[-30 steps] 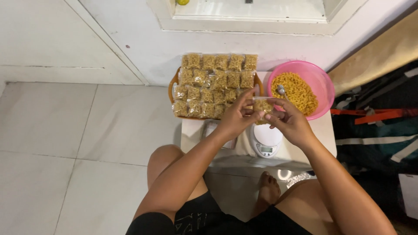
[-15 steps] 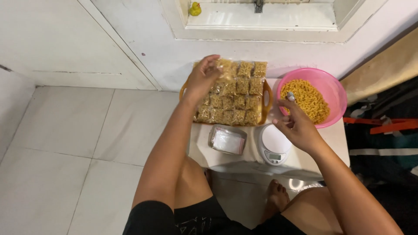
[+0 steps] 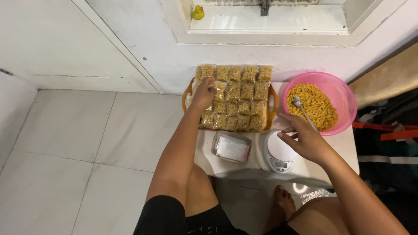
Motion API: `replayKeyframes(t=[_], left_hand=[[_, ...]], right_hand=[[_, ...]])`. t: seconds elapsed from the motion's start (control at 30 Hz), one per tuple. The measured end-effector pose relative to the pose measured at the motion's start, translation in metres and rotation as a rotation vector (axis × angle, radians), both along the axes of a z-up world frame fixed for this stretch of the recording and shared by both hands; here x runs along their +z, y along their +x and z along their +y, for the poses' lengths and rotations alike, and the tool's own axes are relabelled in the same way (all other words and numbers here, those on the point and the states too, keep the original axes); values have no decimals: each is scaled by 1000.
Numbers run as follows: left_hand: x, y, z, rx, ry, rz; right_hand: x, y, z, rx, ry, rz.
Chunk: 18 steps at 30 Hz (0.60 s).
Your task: Packing macaroni into small plastic bags and weighing them on a digital scale for consistent portioning.
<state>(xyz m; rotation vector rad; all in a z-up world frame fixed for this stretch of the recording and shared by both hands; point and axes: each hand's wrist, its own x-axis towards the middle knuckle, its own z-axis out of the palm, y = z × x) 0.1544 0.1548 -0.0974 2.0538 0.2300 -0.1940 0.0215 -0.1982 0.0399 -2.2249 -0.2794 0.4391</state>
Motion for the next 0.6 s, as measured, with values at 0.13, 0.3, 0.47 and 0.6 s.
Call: replayKeyframes(t=[0.13,0.3,0.47,0.6], left_hand=[[15,-8,-5,5,4,28],[11,-7,-9,-21,108,-43],[7,-5,-13,-17,226,-154],[24,-11,-20,-109,414,-376]], right_hand=[[0,1,2,4,-6,19],[2,1,5,10,-6,25],[2,-1,5,16,-13,8],[3,-2,4,18,-13,0]])
